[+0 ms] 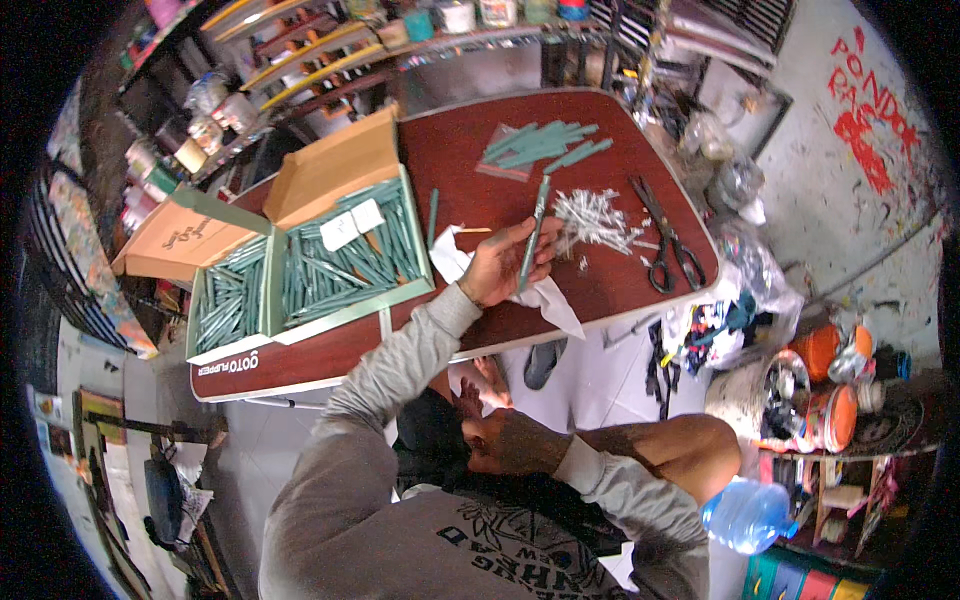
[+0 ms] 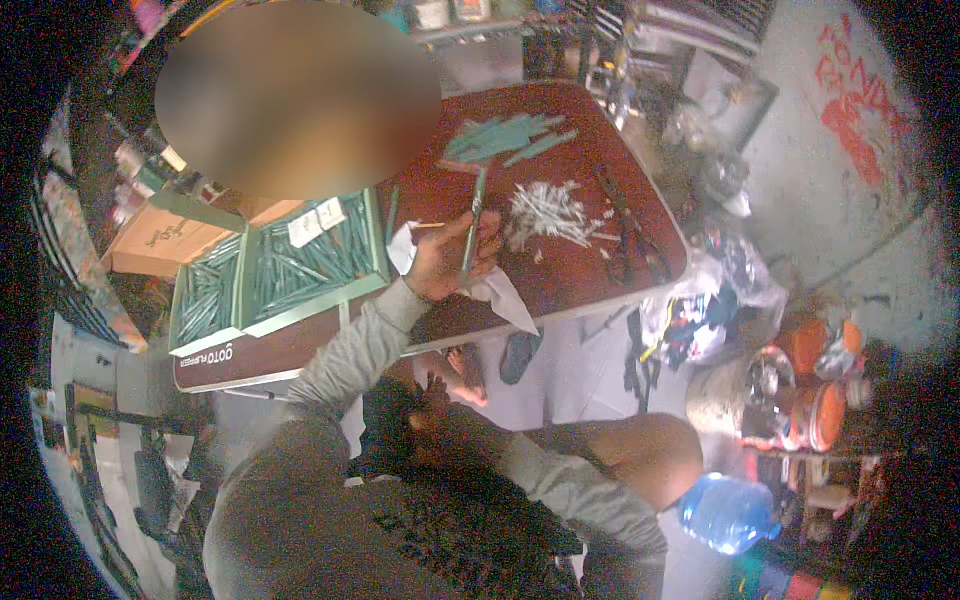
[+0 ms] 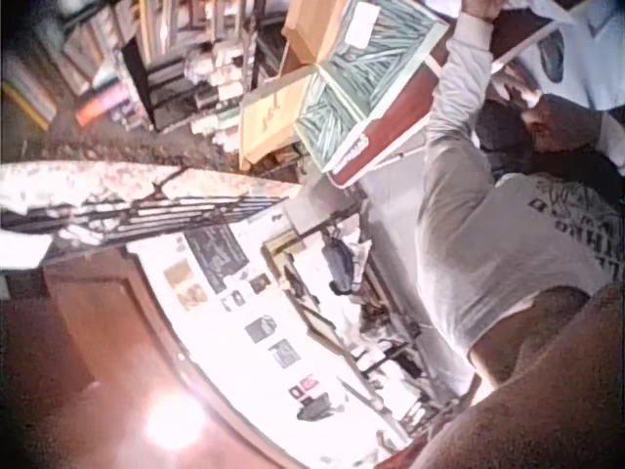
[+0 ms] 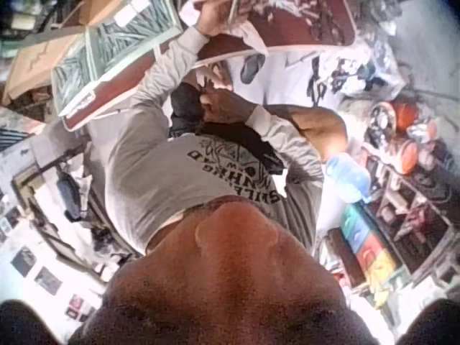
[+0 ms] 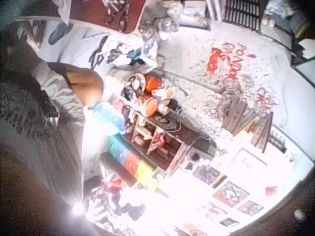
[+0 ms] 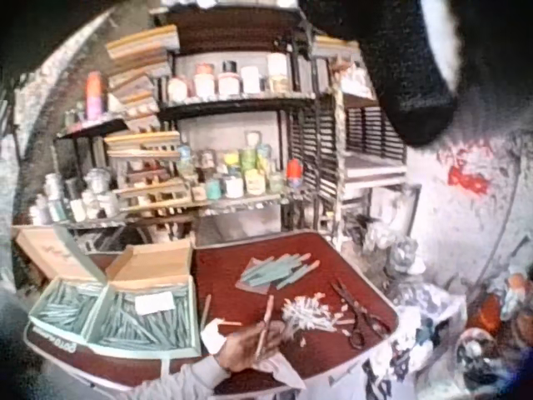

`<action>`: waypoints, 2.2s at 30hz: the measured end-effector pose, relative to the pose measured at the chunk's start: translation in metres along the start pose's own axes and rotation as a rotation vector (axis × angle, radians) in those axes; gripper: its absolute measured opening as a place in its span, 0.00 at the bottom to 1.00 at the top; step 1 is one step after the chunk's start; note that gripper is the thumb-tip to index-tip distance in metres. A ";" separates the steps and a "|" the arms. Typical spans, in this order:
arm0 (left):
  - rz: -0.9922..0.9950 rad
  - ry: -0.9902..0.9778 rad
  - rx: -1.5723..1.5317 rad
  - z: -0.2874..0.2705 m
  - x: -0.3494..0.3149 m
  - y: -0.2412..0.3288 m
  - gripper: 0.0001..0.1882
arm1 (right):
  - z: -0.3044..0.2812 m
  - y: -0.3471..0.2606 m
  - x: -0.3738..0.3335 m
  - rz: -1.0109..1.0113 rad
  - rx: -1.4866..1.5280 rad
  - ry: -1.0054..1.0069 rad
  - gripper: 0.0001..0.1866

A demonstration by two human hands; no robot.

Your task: The person picks up green plastic sticks from a box and attaches white tinsel-like heads to the ends by hand, placing the completed items on the table.

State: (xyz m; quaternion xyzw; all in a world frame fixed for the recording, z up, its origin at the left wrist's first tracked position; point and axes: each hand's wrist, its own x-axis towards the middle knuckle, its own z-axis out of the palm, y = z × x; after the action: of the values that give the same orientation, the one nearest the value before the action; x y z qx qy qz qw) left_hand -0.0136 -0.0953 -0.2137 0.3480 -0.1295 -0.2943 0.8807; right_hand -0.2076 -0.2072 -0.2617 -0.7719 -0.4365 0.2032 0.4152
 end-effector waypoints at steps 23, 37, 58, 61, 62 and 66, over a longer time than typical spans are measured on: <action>0.597 0.485 1.101 -0.032 -0.112 0.129 0.22 | -0.138 -0.080 -0.076 -0.098 -0.124 0.738 0.07; 0.292 0.457 1.588 -0.218 -0.280 0.234 0.24 | -0.213 -0.061 -0.401 -0.272 0.607 1.940 0.07; 0.505 0.865 2.272 0.024 -0.215 0.071 0.16 | -0.230 0.283 -0.670 1.380 -0.183 1.656 0.17; 0.497 0.753 2.201 0.050 -0.188 0.044 0.17 | -0.233 0.284 -0.668 1.463 -0.223 1.608 0.18; 0.448 0.749 2.140 0.054 -0.179 0.033 0.17 | -0.231 0.282 -0.668 1.484 -0.237 1.594 0.19; 0.333 0.474 2.062 0.054 -0.120 -0.008 0.17 | -0.236 0.269 -0.666 1.542 -0.293 1.568 0.21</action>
State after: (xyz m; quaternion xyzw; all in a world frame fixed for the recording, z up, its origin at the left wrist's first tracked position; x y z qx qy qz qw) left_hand -0.1357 -0.0563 -0.1828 0.9504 -0.1871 0.1560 0.1935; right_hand -0.2690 -0.9520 -0.3793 -0.7930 0.5248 -0.1911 0.2435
